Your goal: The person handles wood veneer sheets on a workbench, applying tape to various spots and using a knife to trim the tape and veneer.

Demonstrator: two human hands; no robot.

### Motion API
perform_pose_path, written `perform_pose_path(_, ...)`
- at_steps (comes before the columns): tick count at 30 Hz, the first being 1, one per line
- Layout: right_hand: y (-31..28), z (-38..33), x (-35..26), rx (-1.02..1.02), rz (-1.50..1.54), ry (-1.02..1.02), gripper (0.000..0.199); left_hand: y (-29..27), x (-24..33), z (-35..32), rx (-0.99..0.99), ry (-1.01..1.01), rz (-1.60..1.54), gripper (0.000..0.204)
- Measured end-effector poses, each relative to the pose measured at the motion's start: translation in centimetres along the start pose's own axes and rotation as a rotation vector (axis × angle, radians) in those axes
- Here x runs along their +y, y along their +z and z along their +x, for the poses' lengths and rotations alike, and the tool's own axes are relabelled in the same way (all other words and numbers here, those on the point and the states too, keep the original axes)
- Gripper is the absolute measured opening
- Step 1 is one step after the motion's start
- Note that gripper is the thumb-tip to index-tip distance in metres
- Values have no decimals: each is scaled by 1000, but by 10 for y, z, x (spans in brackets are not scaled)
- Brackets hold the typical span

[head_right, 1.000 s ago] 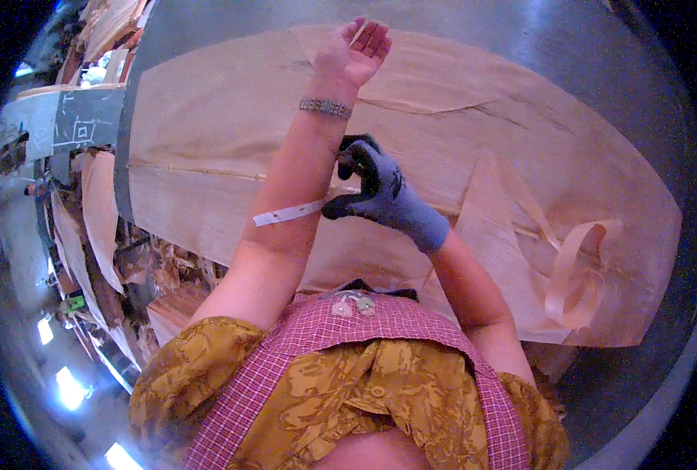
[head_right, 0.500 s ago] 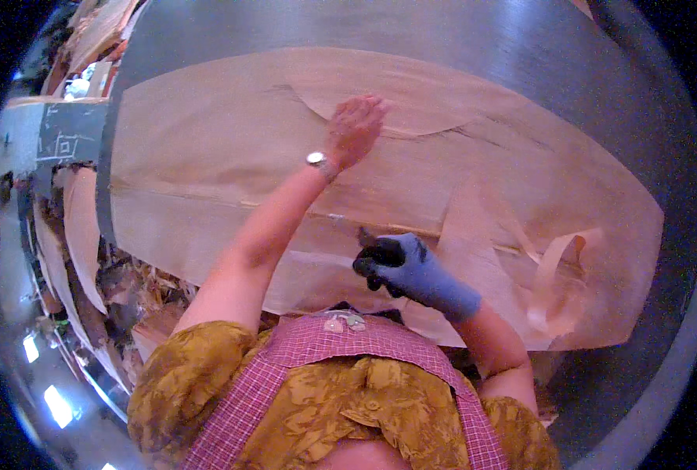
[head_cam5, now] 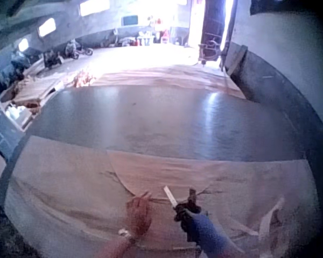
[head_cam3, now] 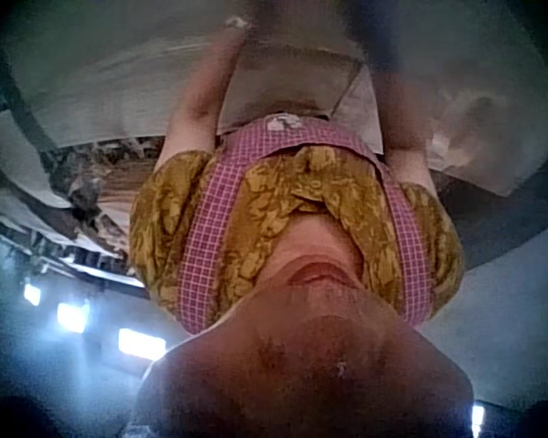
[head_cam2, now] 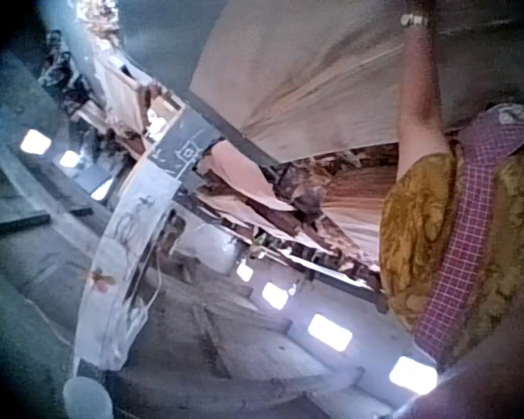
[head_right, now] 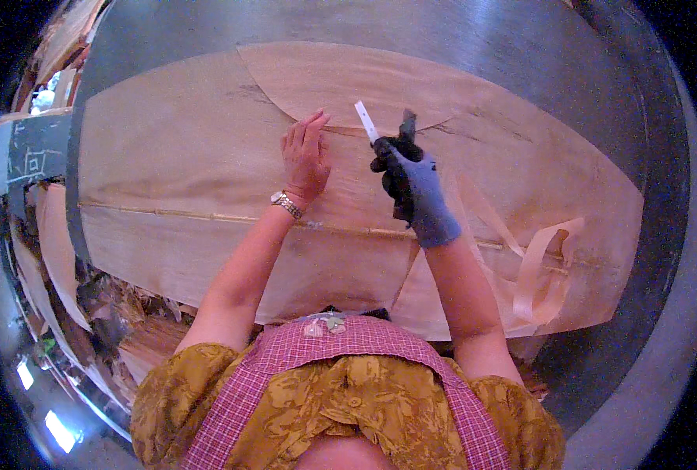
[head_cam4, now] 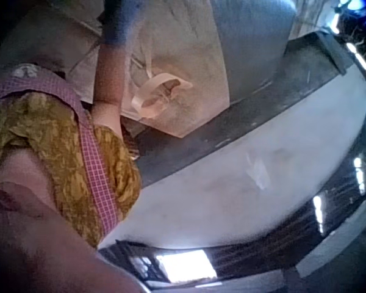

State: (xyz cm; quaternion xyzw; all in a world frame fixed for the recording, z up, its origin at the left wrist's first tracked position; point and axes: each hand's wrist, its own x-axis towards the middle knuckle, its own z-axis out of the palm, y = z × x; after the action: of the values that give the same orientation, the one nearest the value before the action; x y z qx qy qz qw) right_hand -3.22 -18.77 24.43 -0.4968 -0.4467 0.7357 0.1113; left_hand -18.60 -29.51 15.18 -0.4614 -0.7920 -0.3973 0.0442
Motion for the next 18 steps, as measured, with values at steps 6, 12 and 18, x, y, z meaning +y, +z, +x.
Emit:
perform_pose_path(6, -7, 30, 48, -42, 16, 114, 21, -4, -4, -2, -218, 212, 90, 48)
perform_pose_path(12, -12, 40, 64, -65, 70, 115, 20, 4, -7, -3, -407, 422, 195, 51)
perform_pose_path(18, -21, 21, 60, 1, -55, 140, 21, 6, -7, -4, -501, 437, 247, 57)
